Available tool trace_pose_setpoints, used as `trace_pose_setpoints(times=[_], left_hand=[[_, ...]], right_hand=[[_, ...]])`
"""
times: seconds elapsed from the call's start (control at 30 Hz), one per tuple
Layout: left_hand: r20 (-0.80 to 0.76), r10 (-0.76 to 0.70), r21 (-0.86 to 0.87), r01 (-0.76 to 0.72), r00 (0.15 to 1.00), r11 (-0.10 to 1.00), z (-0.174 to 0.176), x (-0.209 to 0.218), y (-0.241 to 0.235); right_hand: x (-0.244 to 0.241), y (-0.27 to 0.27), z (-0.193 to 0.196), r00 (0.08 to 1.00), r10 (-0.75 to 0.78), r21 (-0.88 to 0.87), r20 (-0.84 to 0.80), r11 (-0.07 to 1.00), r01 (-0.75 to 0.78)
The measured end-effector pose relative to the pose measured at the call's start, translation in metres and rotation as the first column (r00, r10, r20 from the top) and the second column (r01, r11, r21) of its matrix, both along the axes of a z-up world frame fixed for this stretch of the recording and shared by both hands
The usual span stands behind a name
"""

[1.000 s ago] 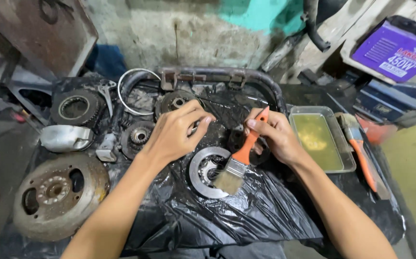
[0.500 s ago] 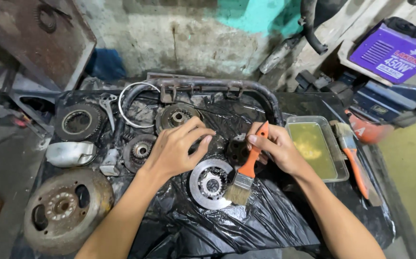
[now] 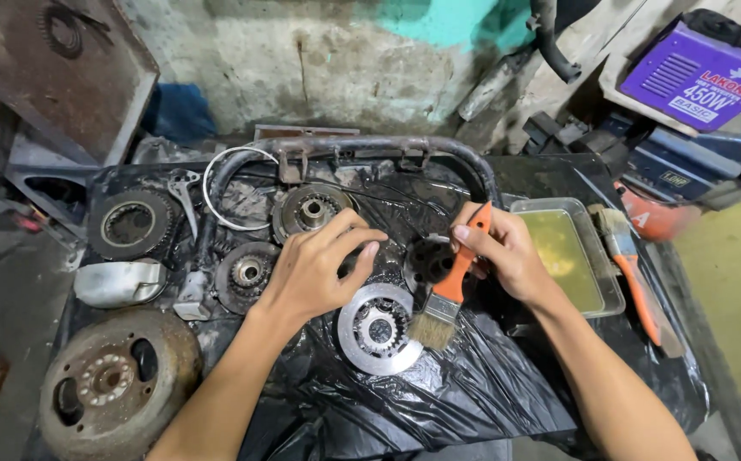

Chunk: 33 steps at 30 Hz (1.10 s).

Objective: Clean motorcycle clutch components using a brush and solvent

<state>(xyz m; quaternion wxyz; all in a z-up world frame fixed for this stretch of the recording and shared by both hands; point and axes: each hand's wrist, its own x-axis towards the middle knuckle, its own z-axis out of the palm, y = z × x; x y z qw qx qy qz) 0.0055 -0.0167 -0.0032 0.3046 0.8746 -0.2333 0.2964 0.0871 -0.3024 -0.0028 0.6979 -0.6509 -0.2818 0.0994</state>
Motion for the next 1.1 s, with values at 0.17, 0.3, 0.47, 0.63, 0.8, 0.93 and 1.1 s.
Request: trace_pose_setpoints(times=[0.17, 0.3, 0.47, 0.63, 0.8, 0.93, 1.1], left_hand=[[0.016, 0.018, 0.014, -0.018, 1.000, 1.000, -0.003, 0.002, -0.001], [0.002, 0.027, 0.020, -0.027, 1.000, 0.999, -0.003, 0.003, 0.003], [0.024, 0.032, 0.009, -0.033, 0.999, 0.999, -0.001, 0.005, 0.006], [0.037, 0.017, 0.037, -0.019, 0.999, 0.999, -0.001, 0.008, 0.010], [0.048, 0.032, 0.064, -0.035, 0.998, 0.997, -0.004, 0.008, 0.011], [0.048, 0.015, 0.046, -0.017, 0.999, 0.999, -0.003, 0.005, 0.006], [0.051, 0.003, 0.023, -0.004, 0.999, 1.000, 0.001, 0.003, 0.003]], right_hand=[[0.003, -0.004, -0.007, 1.000, -0.011, -0.002, 0.011, 1.000, 0.011], [0.008, -0.005, -0.006, 0.999, -0.025, 0.002, 0.021, 1.000, 0.025], [0.004, -0.007, -0.005, 1.000, -0.021, -0.008, -0.016, 1.000, 0.020], [0.005, -0.003, -0.003, 0.998, -0.058, -0.023, -0.017, 0.998, 0.057], [0.001, 0.000, 0.006, 0.995, -0.096, 0.012, -0.007, 0.995, 0.096], [0.009, -0.004, 0.002, 0.992, -0.118, 0.007, 0.043, 0.993, 0.118], [0.007, 0.001, 0.008, 0.988, -0.137, 0.085, 0.069, 0.988, 0.131]])
